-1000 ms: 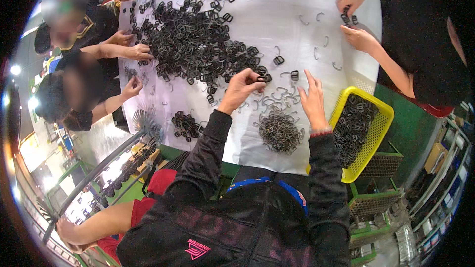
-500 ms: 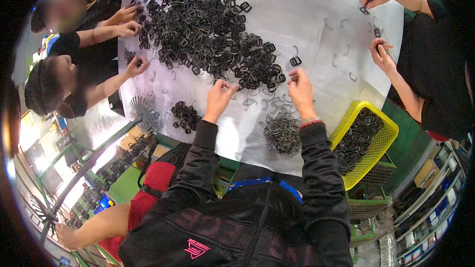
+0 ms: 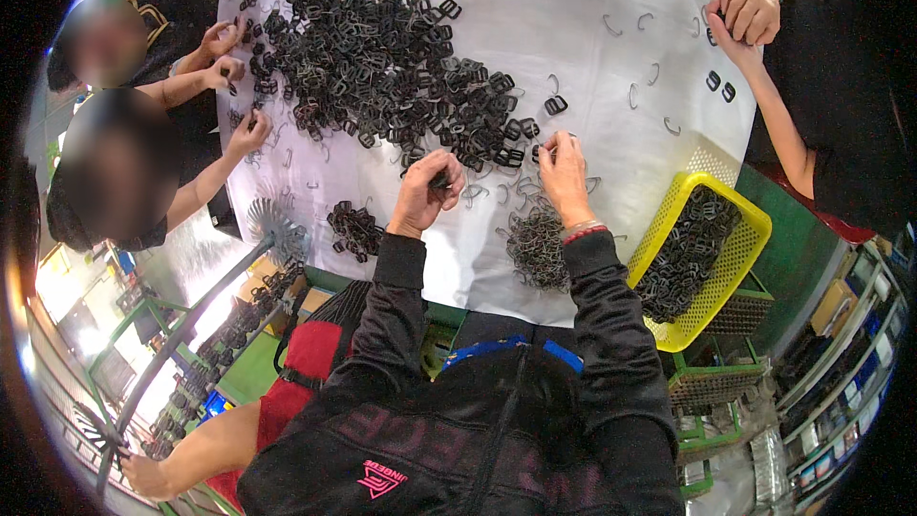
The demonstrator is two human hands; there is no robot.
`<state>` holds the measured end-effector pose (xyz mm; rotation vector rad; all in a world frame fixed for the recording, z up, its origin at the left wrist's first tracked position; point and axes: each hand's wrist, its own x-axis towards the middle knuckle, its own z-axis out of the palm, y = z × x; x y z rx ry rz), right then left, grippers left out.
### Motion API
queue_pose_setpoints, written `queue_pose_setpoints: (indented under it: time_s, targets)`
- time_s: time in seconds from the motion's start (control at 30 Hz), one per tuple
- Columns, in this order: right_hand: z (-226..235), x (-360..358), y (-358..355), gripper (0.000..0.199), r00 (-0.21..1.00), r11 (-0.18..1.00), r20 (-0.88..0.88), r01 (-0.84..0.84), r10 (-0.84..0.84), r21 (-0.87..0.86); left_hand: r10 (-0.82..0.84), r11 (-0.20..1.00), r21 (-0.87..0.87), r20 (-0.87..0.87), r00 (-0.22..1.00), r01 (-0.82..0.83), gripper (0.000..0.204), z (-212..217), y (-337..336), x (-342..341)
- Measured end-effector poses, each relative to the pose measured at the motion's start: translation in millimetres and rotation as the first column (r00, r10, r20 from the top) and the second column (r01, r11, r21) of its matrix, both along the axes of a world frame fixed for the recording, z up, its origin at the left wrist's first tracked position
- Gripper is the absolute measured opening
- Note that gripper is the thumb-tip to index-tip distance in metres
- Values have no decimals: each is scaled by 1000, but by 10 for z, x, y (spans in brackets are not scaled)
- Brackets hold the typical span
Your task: The person sits at a table with several others and repeatedly picks up small black electronic components and wire loops from a white sheet, then places them into a yellow basket. The group works together to sort and collect the parts throughout the clip.
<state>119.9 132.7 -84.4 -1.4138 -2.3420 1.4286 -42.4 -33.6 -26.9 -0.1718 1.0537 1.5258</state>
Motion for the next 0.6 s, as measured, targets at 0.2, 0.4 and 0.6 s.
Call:
queue_pose_setpoints:
  time_s: [0.2,0.4,0.6]
  targets:
    - [224,-57,-48,52,999,974,-2,-33,34,224,-106,972,-230,-236,966,50,13,-29,-6,-241]
    - [99,-207,-242,55,948,916,167,-307,270,259,-715,684,-703,-699,10,-196,29,-540,25,121]
    - [-34,-132,-171,16,994,997,-101,30,-37,-65,-470,883,-469,-878,85,35,20,-498,512,565]
